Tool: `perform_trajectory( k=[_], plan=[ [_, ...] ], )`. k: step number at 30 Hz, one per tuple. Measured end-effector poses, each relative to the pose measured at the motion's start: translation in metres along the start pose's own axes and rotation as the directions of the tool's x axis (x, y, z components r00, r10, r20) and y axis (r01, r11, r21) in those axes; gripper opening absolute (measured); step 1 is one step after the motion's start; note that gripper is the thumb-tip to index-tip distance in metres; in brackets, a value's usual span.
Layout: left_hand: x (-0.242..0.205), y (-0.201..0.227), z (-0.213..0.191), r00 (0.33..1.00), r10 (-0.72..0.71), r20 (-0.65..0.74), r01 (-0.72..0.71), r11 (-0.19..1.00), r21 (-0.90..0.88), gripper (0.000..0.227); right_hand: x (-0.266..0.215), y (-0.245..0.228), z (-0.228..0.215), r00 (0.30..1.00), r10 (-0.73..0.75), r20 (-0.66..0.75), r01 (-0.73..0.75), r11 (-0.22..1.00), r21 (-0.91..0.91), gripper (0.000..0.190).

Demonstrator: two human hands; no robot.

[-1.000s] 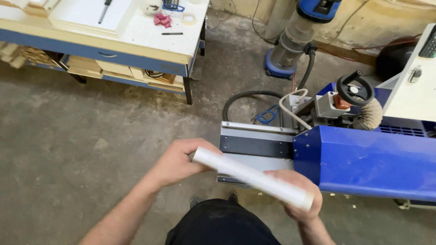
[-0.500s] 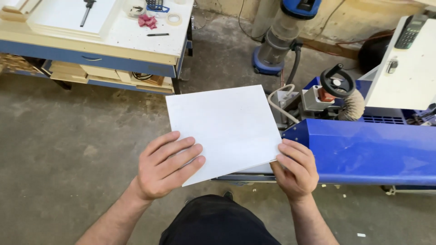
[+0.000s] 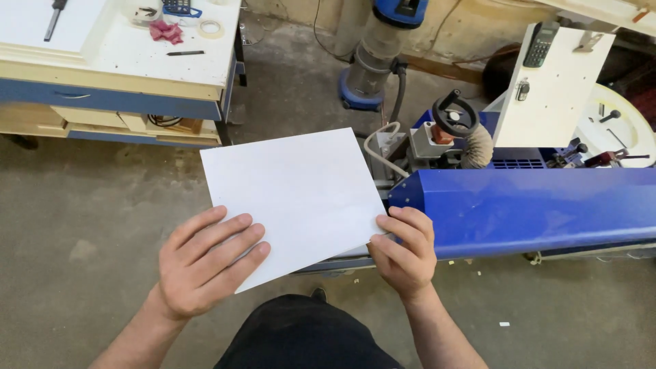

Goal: The person operates an edge banding machine to apply a finished edge to a melamine board, including feeding the board and inspecting the final result.

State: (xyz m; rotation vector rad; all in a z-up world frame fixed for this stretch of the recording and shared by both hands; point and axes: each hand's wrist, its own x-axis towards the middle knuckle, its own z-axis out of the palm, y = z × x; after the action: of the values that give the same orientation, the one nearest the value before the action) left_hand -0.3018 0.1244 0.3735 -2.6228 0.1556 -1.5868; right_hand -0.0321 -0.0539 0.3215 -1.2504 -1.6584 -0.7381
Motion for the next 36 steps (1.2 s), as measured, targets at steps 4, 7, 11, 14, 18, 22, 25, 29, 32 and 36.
perform_trajectory(
  k=[4, 7, 11, 14, 18, 22, 25, 29, 32, 36],
  plan=[
    [0.004, 0.003, 0.006, 1.000, 0.012, -0.010, -0.012, 1.000, 0.013, 0.010, -0.002, -0.010, 0.003, 1.000, 0.004, 0.027, -0.002, 0.998, -0.060, 0.022],
    [0.003, 0.006, 0.014, 1.000, 0.028, -0.005, -0.027, 0.999, 0.037, 0.012, 0.000, -0.018, 0.010, 1.000, -0.009, 0.018, 0.010, 0.997, -0.076, 0.018],
    [0.002, 0.009, 0.023, 1.000, 0.000, -0.017, 0.001, 1.000, 0.009, 0.011, 0.008, -0.036, 0.021, 1.000, 0.001, 0.009, -0.001, 0.999, -0.052, 0.015],
    [0.002, 0.011, 0.027, 1.000, -0.022, -0.018, 0.022, 1.000, 0.005, 0.012, 0.014, -0.048, 0.030, 1.000, 0.016, 0.008, -0.016, 0.999, -0.039, 0.010],
    [0.001, 0.012, 0.032, 1.000, -0.030, 0.000, 0.030, 0.999, -0.017, 0.018, 0.022, -0.067, 0.041, 1.000, -0.002, 0.018, 0.002, 1.000, -0.008, 0.015],
    [-0.003, 0.009, 0.029, 1.000, -0.010, -0.012, 0.009, 0.999, -0.040, 0.017, 0.024, -0.070, 0.044, 1.000, -0.006, 0.021, 0.006, 1.000, 0.001, 0.024],
    [-0.008, 0.007, 0.025, 1.000, -0.014, 0.008, 0.014, 1.000, -0.026, 0.015, 0.015, -0.055, 0.037, 1.000, 0.007, -0.010, -0.007, 1.000, -0.026, 0.013],
    [-0.016, 0.005, 0.018, 0.998, -0.053, -0.021, 0.053, 0.999, -0.008, 0.013, -0.001, -0.020, 0.017, 0.999, -0.013, -0.048, 0.007, 0.994, -0.111, 0.010],
    [-0.022, 0.001, 0.014, 0.997, -0.067, -0.044, 0.066, 0.998, -0.023, 0.015, -0.019, 0.006, 0.001, 0.997, 0.058, -0.058, -0.064, 0.992, -0.108, 0.018],
    [-0.027, -0.001, 0.011, 0.998, -0.055, -0.041, 0.053, 0.997, -0.051, 0.018, -0.026, 0.021, 0.000, 0.963, 0.268, 0.012, -0.268, 0.962, 0.052, 0.054]
  ],
)
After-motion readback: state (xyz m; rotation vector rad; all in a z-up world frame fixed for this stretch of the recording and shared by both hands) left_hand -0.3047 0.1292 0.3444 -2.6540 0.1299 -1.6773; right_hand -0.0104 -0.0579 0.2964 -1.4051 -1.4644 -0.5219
